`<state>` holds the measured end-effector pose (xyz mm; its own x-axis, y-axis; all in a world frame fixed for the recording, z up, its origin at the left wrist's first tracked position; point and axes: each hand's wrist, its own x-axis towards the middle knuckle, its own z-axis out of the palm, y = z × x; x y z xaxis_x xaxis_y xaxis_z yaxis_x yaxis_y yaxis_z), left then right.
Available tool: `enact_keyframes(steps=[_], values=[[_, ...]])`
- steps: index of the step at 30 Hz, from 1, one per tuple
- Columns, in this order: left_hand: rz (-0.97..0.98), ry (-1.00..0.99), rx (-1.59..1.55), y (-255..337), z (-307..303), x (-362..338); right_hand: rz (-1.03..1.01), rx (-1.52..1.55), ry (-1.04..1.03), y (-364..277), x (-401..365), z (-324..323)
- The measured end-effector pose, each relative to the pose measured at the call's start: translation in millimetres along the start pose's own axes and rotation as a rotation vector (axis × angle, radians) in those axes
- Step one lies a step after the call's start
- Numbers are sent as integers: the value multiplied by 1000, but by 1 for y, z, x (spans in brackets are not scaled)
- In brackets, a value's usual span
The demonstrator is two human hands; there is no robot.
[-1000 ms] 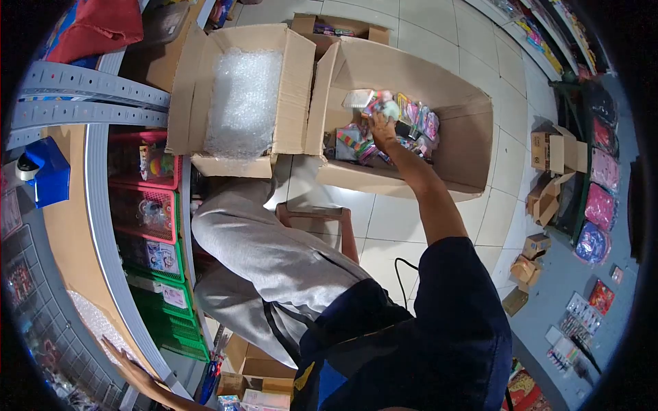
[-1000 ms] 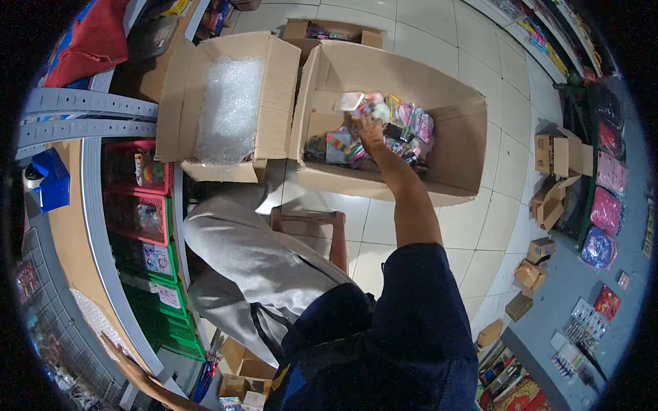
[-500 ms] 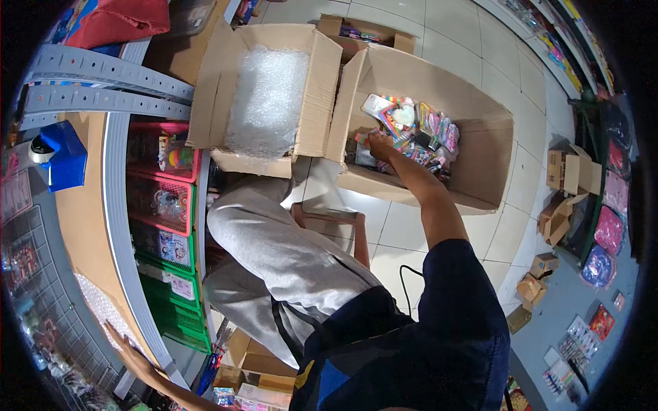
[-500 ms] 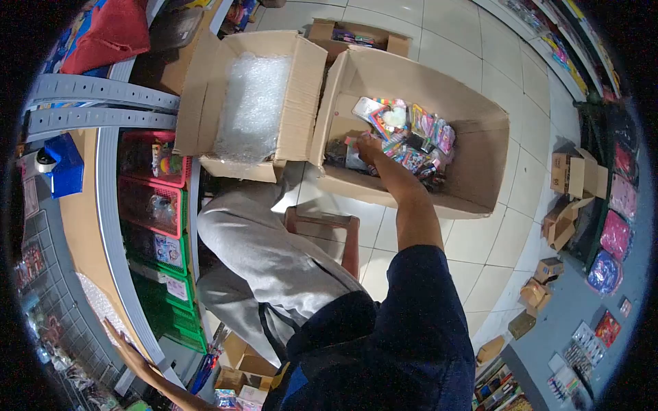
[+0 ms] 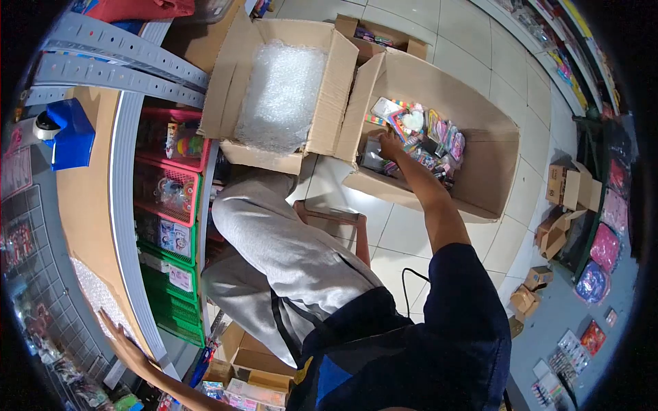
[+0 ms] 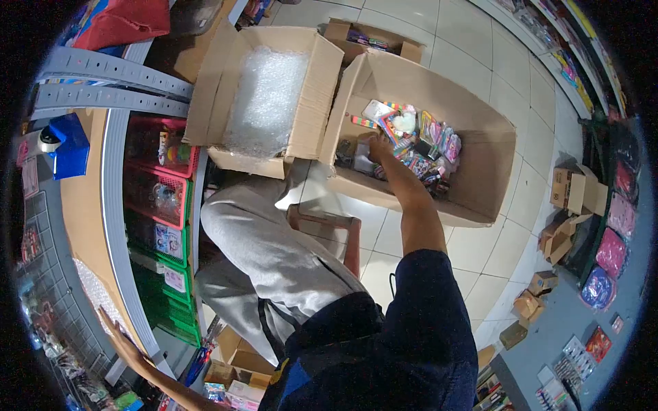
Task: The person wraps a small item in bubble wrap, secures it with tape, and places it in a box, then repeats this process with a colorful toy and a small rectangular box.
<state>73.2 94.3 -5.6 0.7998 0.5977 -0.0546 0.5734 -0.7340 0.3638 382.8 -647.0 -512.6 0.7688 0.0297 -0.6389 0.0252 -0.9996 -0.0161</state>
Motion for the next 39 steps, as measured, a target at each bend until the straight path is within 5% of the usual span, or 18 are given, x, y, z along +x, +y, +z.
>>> enact_keyframes(steps=[5, 9, 12, 14, 15, 20, 22, 28, 34, 36, 39], values=[[9, 11, -24, 15, 3, -2, -273, 2, -181, 25, 23, -6], [-98, 82, -141, 53, 11, -11, -624, 729, 221, 47, 17, -1], [26, 81, -94, 19, 13, -2, -131, 1235, -34, 32, -34, -65], [105, 81, -58, -7, 10, 6, -82, 1040, 206, 31, -65, -107], [142, 84, -39, -19, 9, 8, -11, 1343, 231, 30, -74, -116], [187, 97, 80, -23, 9, 7, -81, 2026, 353, 21, -122, -171], [169, 107, 134, -30, 10, 8, -320, 2275, 284, 13, -135, -200], [111, 119, 255, -25, 13, 6, -390, 2353, 245, -34, -179, -256], [69, 119, 286, -20, 13, 4, -818, 2391, -196, -125, -236, -307], [62, 116, 287, -22, 15, 6, -1191, 2345, -664, -171, -263, -324], [100, 106, 281, -27, 17, 9, -1238, 2240, -1092, -231, -294, -342]])
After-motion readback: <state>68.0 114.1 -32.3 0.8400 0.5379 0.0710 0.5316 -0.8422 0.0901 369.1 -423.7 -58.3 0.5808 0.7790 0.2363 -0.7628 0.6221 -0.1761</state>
